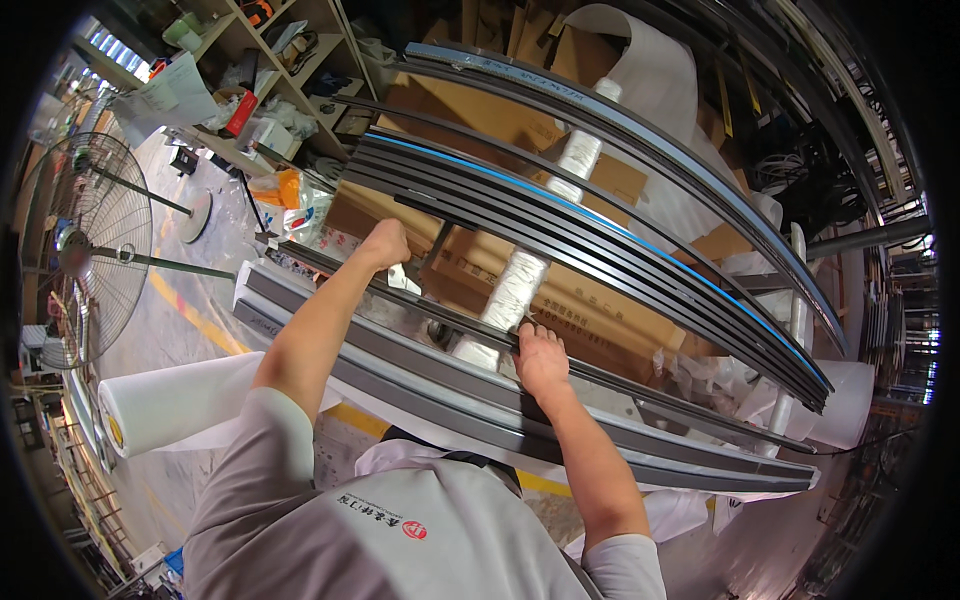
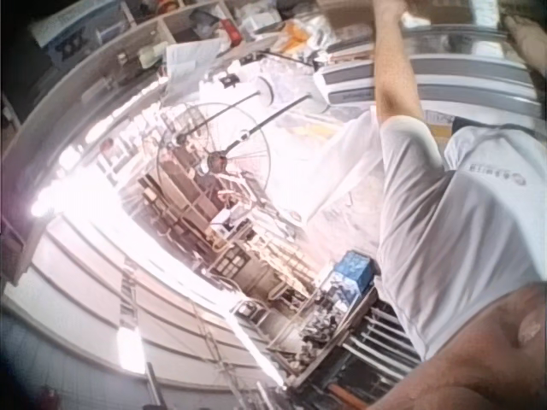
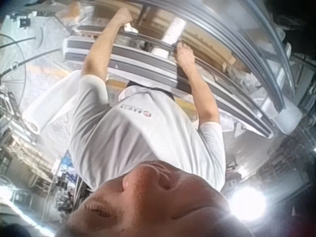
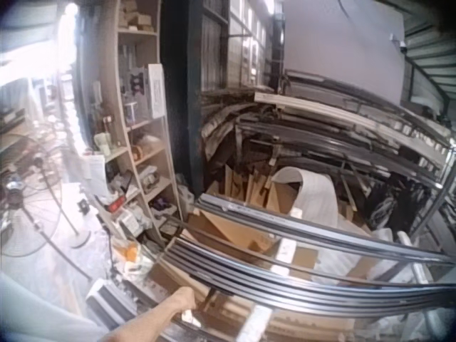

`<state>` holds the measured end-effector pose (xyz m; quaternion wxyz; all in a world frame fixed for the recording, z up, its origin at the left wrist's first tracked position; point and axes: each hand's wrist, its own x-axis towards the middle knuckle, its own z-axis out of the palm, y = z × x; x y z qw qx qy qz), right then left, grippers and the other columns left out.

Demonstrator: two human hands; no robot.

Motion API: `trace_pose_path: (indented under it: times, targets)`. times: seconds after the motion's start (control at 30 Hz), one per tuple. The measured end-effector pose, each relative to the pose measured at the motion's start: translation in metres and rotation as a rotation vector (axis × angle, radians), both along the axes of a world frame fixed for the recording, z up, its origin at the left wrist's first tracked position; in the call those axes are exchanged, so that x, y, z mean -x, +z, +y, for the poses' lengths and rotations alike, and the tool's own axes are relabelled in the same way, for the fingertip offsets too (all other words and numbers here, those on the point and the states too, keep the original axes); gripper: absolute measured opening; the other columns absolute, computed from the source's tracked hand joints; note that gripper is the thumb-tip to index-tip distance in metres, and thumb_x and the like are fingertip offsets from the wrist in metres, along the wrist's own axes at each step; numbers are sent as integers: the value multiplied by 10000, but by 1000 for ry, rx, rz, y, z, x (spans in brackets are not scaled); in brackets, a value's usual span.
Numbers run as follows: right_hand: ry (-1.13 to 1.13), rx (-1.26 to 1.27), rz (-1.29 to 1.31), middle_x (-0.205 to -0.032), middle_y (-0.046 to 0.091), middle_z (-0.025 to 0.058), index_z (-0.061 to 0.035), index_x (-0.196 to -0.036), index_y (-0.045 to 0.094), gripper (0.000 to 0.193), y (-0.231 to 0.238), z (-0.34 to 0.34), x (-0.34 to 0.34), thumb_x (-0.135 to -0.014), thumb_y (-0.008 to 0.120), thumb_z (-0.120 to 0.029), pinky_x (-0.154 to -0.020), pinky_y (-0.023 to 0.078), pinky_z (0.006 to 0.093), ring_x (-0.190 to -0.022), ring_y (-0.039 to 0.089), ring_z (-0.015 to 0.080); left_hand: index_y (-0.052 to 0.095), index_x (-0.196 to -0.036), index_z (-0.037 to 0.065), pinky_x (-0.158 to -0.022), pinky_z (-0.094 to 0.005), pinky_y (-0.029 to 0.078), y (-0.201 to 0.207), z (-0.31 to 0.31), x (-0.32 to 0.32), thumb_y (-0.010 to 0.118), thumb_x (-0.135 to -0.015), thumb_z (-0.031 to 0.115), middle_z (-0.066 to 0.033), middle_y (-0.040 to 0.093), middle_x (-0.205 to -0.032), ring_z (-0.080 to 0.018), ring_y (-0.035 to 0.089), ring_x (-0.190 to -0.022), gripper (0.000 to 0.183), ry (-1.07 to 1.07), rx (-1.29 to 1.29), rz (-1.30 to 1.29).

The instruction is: The person wraps long metal profiles with foam padding, cutting the padding to size with shears and securing the ends with tape.

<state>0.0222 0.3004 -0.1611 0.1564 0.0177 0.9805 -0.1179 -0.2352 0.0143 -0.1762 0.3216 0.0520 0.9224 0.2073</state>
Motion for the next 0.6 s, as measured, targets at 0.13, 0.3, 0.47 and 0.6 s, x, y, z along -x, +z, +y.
trace_pose_path:
  times: [0.13,0.3,0.47,0.6]
  targets:
    - [-22,0,-38,-1155,668,171,-59,-1110,573,420,-1,-1,2,-818,826,-223,-943,510,467,-1101,645,363,794,-1018,-17,-967,-403,537,-20,-21,-20,593,-804,-7,-254,750,-1070,-400,704,-1074,294,-213,-199,0]
    - [-28,-26,-75,-1185,667,175,-61,-1129,578,426,-2,-2,5,-823,826,-223,-956,509,466,-1133,642,363,759,-903,-39,-858,-428,531,3,-12,-21,641,-829,209,-246,725,-918,-354,702,-910,285,-236,-151,-219]
    - [-38,-35,-148,-1219,666,165,-63,-1160,580,445,1,-6,7,-828,828,-226,-988,502,458,-1161,639,353,726,-782,-40,-762,-444,520,-13,-18,-21,686,-804,279,-214,698,-786,-333,670,-773,323,-636,-281,-94]
    - [-54,25,-121,-1159,677,201,-52,-1137,558,430,-1,-5,3,-830,822,-197,-970,514,479,-1115,645,396,746,-792,-30,-718,-455,521,-45,-17,-17,732,-741,182,-214,700,-778,-347,662,-729,218,-467,-371,-166]
